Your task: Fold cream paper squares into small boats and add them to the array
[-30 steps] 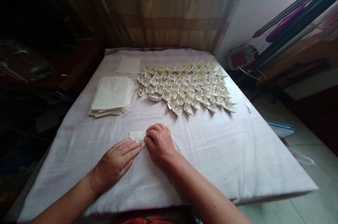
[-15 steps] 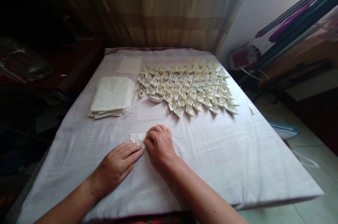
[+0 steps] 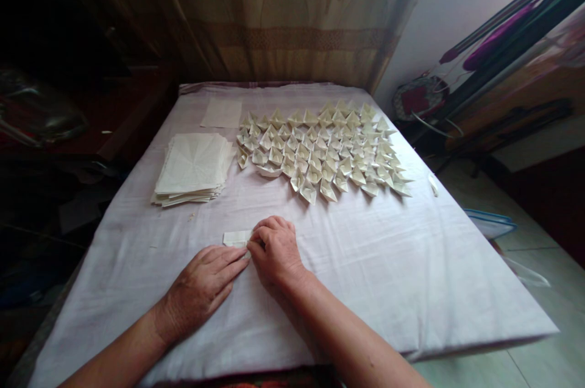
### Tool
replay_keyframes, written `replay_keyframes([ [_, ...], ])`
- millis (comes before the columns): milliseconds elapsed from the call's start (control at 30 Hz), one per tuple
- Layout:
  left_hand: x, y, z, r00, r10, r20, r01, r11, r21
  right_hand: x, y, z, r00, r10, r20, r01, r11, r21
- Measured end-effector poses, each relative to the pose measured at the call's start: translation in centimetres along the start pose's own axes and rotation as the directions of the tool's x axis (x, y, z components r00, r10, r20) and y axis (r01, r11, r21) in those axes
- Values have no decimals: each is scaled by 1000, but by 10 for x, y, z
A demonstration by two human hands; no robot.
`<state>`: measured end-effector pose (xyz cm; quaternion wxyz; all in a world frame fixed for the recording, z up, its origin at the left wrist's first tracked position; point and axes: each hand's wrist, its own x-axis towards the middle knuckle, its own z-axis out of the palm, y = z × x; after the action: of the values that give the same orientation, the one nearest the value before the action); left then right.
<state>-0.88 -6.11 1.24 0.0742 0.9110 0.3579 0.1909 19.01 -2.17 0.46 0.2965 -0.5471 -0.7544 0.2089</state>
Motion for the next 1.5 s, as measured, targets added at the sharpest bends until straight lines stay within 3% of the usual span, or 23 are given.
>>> replay_keyframes([
  [467,0,1,2,1000,7,26,-8,999,45,-6,1,-6,998,-47,33,46,999,28],
  [767,3,1,1,998,12,61,-15,998,54,-2,24,-17,999,44,-29,-46,996,-80],
  [1033,6,4,-1,994,-9,113,0,997,76,-13,6,-8,998,-11,-69,5,997,-81],
  [1500,15,16,1,972,-165,167,146,982,118,-12,5,-3,996,57,-67,-63,995,-80],
])
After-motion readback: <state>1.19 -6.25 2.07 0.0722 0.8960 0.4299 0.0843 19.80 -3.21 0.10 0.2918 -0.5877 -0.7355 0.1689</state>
